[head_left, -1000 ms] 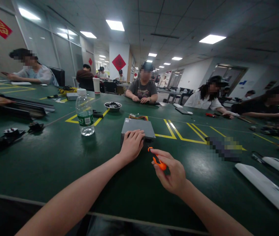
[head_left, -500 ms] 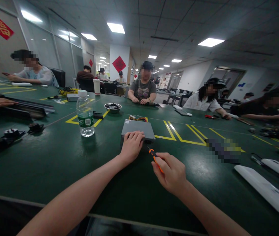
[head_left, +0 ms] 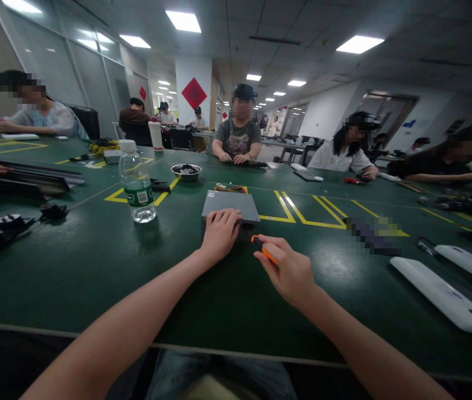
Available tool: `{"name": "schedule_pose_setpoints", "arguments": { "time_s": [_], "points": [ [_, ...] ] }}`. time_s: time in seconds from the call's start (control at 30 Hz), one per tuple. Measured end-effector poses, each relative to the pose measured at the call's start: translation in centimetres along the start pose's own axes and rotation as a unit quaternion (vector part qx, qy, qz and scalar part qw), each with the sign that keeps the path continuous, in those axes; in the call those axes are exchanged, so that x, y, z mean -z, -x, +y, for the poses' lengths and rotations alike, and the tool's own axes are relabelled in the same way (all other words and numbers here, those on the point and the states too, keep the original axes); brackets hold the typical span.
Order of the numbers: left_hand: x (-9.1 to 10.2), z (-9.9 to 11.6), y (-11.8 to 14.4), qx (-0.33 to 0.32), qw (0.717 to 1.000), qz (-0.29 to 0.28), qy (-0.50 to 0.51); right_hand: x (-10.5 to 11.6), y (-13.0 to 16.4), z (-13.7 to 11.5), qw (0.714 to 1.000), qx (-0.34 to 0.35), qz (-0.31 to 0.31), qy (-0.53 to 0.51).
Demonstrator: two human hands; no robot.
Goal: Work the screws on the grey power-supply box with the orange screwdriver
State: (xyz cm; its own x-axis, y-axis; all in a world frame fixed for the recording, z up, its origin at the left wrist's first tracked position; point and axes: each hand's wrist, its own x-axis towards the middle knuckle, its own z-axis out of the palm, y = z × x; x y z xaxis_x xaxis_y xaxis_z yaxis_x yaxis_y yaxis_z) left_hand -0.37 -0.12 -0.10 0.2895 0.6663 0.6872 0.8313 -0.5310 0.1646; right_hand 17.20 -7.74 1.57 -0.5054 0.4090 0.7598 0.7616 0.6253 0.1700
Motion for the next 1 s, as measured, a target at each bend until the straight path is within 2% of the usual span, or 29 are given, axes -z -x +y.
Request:
{"name": "schedule_pose_setpoints", "arguments": {
  "time_s": [0.1, 0.33, 0.47, 0.57, 0.67, 0.77, 0.9, 1.0],
  "points": [
    [0.0, 0.0, 0.0, 0.000, 1.000, 0.001, 0.001, 0.5, -0.1, 0.2, 1.000, -0.001, 0.003, -0.007],
    [0.1, 0.1, 0.0, 0.007, 1.000, -0.003, 0.003, -0.3, 0.2, -1.0, 0.994, 0.104, -0.009, 0.015],
    [0.1, 0.2, 0.0, 0.009, 1.000, 0.001, 0.003, -0.4, 0.3, -0.5, 0.997, 0.061, 0.022, 0.040],
    [0.2, 0.3, 0.1, 0.008, 1.000, 0.000, 0.007, -0.3, 0.2, -0.7, 0.999, 0.027, 0.007, 0.037],
    [0.2, 0.2, 0.1, 0.007, 1.000, -0.005, 0.008, -0.4, 0.3, -1.1, 0.998, 0.051, -0.014, 0.020],
    [0.1, 0.2, 0.1, 0.010, 1.000, -0.008, 0.007, -0.5, 0.3, -1.1, 0.995, 0.090, -0.009, 0.028],
    [0.0, 0.2, 0.1, 0.012, 1.000, -0.002, 0.005, -0.2, -0.1, -0.8, 0.995, 0.063, 0.029, 0.074],
    [0.0, 0.3, 0.1, 0.013, 1.000, -0.002, 0.002, 0.0, -0.3, -0.9, 0.996, 0.032, 0.023, 0.079]
  ]
}}
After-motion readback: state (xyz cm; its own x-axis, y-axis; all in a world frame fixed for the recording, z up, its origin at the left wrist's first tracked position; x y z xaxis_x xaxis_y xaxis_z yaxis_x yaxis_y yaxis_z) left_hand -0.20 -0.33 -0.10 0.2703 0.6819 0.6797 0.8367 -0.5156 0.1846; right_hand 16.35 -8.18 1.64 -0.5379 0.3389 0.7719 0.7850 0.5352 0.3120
